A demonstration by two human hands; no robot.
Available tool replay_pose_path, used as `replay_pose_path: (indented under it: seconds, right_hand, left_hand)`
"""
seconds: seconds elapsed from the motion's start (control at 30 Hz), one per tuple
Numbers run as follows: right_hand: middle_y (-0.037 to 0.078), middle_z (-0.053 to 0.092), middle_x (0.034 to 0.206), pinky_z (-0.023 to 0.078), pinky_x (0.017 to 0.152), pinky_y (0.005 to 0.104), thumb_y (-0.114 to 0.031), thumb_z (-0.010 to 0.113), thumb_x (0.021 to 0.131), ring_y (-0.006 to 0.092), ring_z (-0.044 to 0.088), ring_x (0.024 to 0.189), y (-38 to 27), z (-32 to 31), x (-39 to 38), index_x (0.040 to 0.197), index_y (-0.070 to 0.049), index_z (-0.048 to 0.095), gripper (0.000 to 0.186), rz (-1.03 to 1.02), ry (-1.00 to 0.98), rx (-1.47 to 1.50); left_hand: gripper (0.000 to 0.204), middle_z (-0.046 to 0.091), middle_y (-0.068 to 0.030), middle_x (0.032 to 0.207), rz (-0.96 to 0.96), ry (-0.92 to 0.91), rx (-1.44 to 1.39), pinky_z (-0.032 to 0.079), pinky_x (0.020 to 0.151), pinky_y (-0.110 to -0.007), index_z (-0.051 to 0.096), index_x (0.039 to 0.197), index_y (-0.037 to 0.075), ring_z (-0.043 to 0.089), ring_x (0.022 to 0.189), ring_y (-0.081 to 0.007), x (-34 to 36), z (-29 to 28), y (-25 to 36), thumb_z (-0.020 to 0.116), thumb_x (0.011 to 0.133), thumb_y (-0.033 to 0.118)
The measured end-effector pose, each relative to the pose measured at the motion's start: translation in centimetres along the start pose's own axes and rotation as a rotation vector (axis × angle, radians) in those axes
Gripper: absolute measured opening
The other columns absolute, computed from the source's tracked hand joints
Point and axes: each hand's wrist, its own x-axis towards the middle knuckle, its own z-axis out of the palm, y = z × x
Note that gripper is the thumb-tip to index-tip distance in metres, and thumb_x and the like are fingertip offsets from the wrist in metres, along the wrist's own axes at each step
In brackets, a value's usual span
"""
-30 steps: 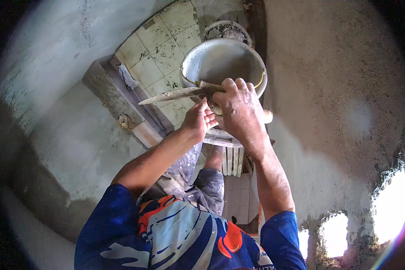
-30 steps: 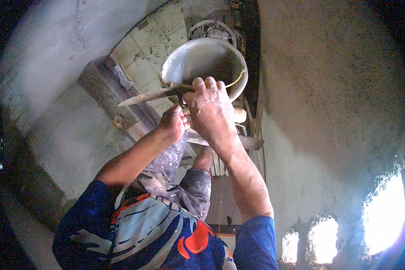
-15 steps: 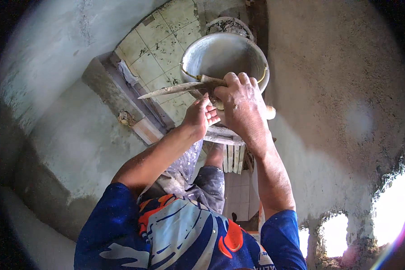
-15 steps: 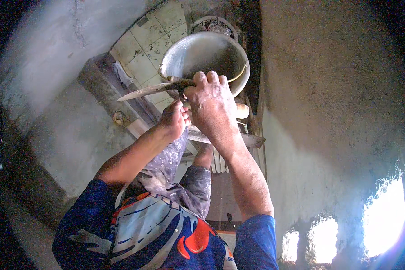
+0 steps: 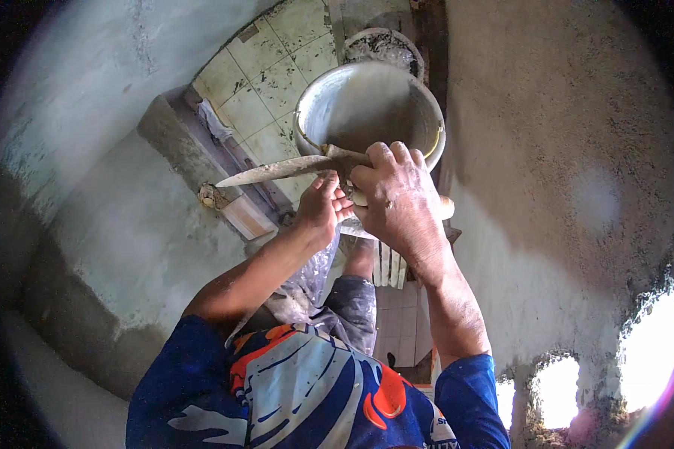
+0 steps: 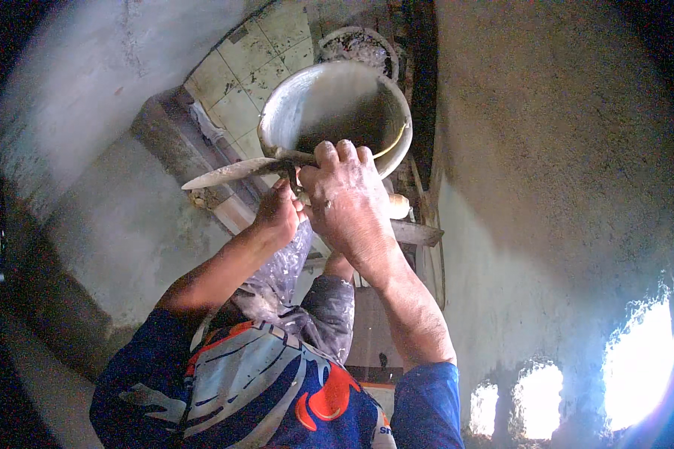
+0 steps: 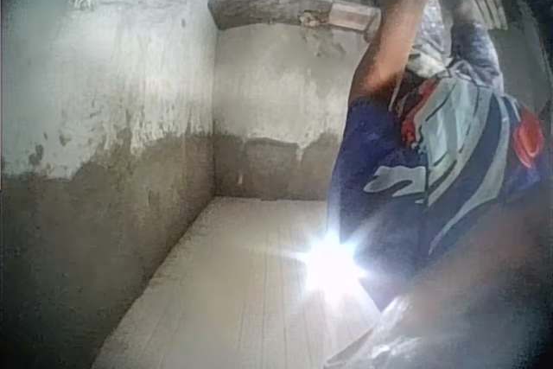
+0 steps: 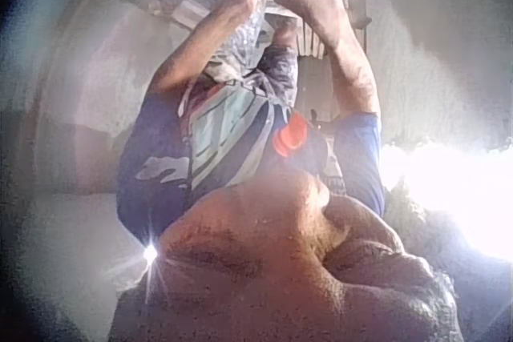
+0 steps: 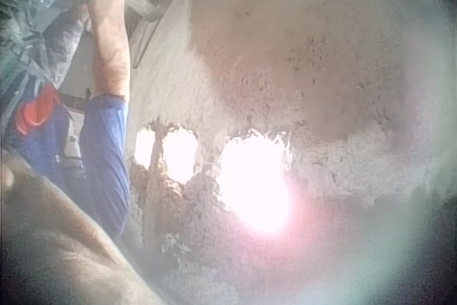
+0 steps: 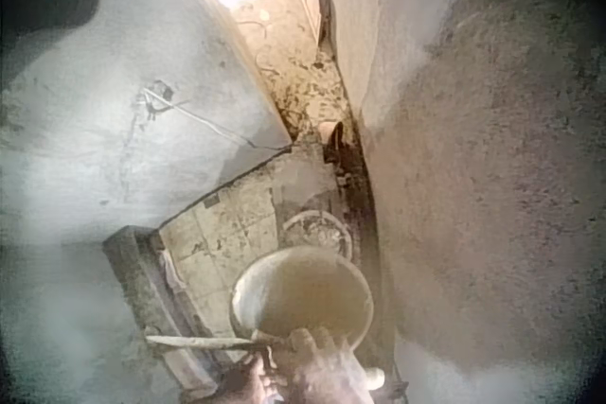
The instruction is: The person scoops mortar from a bucket with a trowel and applies it onto the wall surface.
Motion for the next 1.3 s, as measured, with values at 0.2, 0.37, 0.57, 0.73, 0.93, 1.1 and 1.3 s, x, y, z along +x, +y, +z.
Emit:
replay_pose_path:
  seconds: [0.2, 0.37, 0.57, 0.73, 0.93, 1.1, 1.3]
  right_hand:
    - [0.011, 0.054, 0.092, 0.045, 0.08, 0.0425, -0.012, 0.073, 0.062, 0.0298, 0.054, 0.094, 0.3, 0.2, -0.6, 0.08, -0.008, 0.066, 0.02, -0.001, -0.007, 0.005]
    - [0.011, 0.053, 0.092, 0.042, 0.079, 0.0396, -0.02, 0.07, 0.071, 0.0283, 0.052, 0.092, 0.0, 2.5, -5.1, 0.09, -0.011, 0.066, 0.021, 0.003, 0.067, 0.086]
    - [0.014, 0.05, 0.086, 0.044, 0.074, 0.0448, -0.016, 0.071, 0.066, 0.0334, 0.054, 0.083, -4.4, 2.5, -15.9, 0.082, -0.006, 0.063, 0.02, 0.274, 0.056, 0.373]
    - [0.018, 0.053, 0.089, 0.045, 0.076, 0.0465, -0.019, 0.075, 0.065, 0.0362, 0.055, 0.084, -8.9, 3.7, -26.2, 0.082, -0.006, 0.06, 0.026, 0.512, 0.089, 0.615]
    - [0.013, 0.053, 0.08, 0.046, 0.068, 0.0386, -0.006, 0.072, 0.066, 0.0284, 0.056, 0.076, -12.4, 8.3, -38.2, 0.077, -0.002, 0.057, 0.018, 0.902, 0.386, 0.795]
    - [0.008, 0.055, 0.084, 0.043, 0.066, 0.0348, -0.009, 0.068, 0.073, 0.0178, 0.052, 0.074, -12.0, 19.8, -49.1, 0.08, -0.002, 0.059, 0.013, 1.39, 0.737, 1.082]
    - [0.003, 0.05, 0.08, 0.038, 0.07, 0.0312, -0.022, 0.065, 0.083, 0.0145, 0.046, 0.075, -4.2, 34.7, -53.0, 0.093, -0.003, 0.055, 0.024, 1.496, 0.968, 1.522]
  left_hand:
    - [0.031, 0.044, -0.0032, 0.09, 0.026, -0.042, -0.027, 0.051, 0.074, -0.041, 0.047, 0.104, 0.011, 0.052, 0.079, -0.0198, 1.0, -0.6, -1.2, 0.059, 0.093, 0.038]
    - [0.027, 0.055, -0.0006, 0.09, 0.066, -0.109, 0.206, 0.052, 0.077, -0.038, 0.053, 0.102, 0.013, 0.057, 0.082, -0.0156, 2.0, -4.1, -3.4, 0.06, 0.091, 0.036]
    - [0.041, 0.062, -0.0116, 0.094, 0.448, -0.178, 0.905, 0.054, 0.071, -0.029, 0.054, 0.111, 0.001, 0.064, 0.088, -0.0172, 2.7, -7.9, -4.8, 0.06, 0.093, 0.038]
    - [0.043, 0.062, -0.0168, 0.105, 0.564, -0.503, 1.194, 0.053, 0.077, -0.034, 0.056, 0.115, -0.002, 0.064, 0.092, -0.0236, -2.0, -7.6, -3.3, 0.058, 0.095, 0.036]
    - [0.054, 0.06, -0.0209, 0.119, 0.852, -0.412, 1.919, 0.041, 0.098, -0.045, 0.058, 0.12, 0.002, 0.054, 0.116, -0.0357, -0.5, -9.9, -8.2, 0.061, 0.089, 0.046]
    - [0.068, 0.033, -0.0182, 0.148, 0.602, -0.325, 2.249, 0.029, 0.11, -0.054, 0.047, 0.136, 0.01, 0.026, 0.136, -0.0459, -1.3, -8.1, -12.0, 0.066, 0.083, 0.047]
    - [0.065, 0.034, -0.0201, 0.148, 0.571, -0.208, 2.665, 0.02, 0.104, -0.072, 0.051, 0.132, 0.009, 0.018, 0.139, -0.0492, -2.9, -6.0, -17.2, 0.063, 0.083, 0.049]
